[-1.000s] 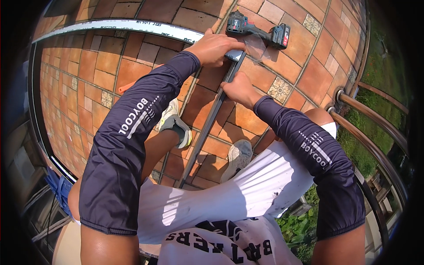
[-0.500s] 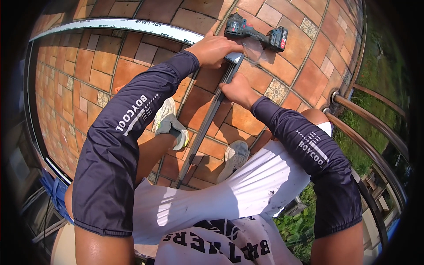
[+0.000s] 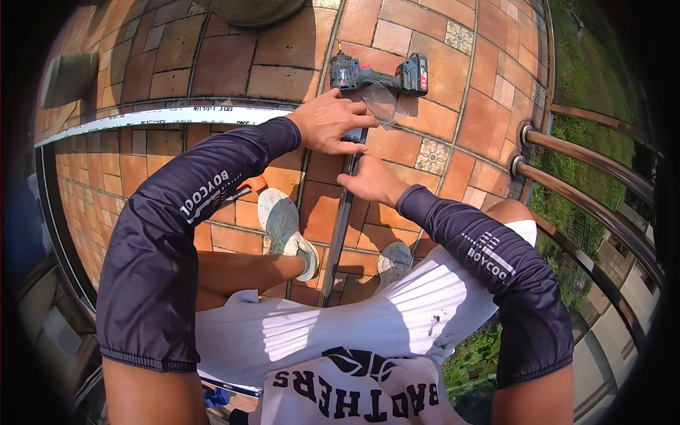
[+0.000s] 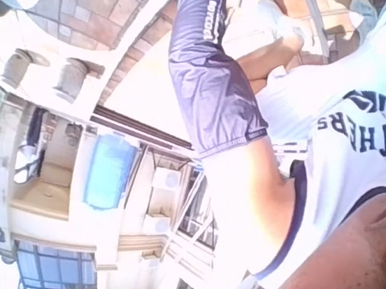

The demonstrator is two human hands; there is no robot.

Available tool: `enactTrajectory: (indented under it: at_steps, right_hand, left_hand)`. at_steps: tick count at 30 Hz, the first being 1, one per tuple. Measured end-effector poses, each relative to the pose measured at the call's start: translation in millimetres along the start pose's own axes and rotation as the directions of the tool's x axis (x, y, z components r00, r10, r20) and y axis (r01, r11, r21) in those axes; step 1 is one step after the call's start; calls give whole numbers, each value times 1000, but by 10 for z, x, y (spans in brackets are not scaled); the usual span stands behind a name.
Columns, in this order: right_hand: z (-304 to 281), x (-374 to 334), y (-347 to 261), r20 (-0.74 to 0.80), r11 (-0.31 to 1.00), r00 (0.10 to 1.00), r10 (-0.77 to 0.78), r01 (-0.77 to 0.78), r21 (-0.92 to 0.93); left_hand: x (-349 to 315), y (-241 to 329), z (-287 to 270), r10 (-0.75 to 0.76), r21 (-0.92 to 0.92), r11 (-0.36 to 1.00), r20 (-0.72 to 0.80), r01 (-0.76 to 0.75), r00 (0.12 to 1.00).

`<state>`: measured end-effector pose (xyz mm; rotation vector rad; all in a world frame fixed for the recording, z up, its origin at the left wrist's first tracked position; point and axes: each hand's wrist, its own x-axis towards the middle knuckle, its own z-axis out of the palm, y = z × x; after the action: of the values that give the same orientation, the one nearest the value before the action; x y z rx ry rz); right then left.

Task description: The person assembles a metal frame by fitting corners together, placing screws from a plastic bag into pre-drilled holes, and securing them with a power drill. They then use an orange hammer to tap the corners and ensure they are flush before walking away.

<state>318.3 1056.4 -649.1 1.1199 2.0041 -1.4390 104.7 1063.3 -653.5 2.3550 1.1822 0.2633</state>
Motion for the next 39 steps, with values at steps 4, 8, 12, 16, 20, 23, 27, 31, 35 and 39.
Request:
enactTrajectory:
  at_steps: [4, 8, 12, 16, 20, 23, 27, 31, 35, 39]
  right_hand:
    - [-174, 122, 332, 266, 945, 964, 16, -101, 311]
    - [-336, 170, 811, -15, 520, 931, 364, -189, 833]
    - [-174, 754, 1212, -471, 620, 662, 583, 12, 784]
    - [-149, 984, 964, -505, 489, 640, 580, 222, 843]
    - [-366, 632, 834, -502, 481, 671, 545, 240, 843]
    - [-780, -3, 411, -496, 496, 728, 474, 245, 833]
    - [-1281, -644, -75, -588, 649, 674, 448, 207, 732]
    - [-1455, -1153, -548, -562, 619, 676, 476, 197, 761]
    - [-1601, -1175, -907, -586, 663, 693, 420, 206, 719]
    - [-1654, -999, -1258, -618, 677, 719, 318, 284, 679]
  left_hand:
    - [48, -67, 56, 8, -21, 1000, 98, -6, 995]
    - [53, -62, 12, 11, -62, 998, 34, -9, 999]
    - [114, -31, -1, 11, -47, 999, 63, -8, 998]
    - [56, -66, -37, 9, -64, 998, 45, -6, 999]
    - [70, -71, -43, 20, -64, 998, -13, -21, 1000]
    - [69, -60, -37, -24, -160, 987, 47, 31, 999]
    - [213, 62, -263, -216, -333, 928, -125, 164, 968]
    - [635, 673, -801, -159, -549, 833, -363, -73, 918]
    - [576, 807, -1136, -222, -429, 903, -531, -34, 818]
    - [496, 625, -1221, -229, -516, 847, -572, -128, 787]
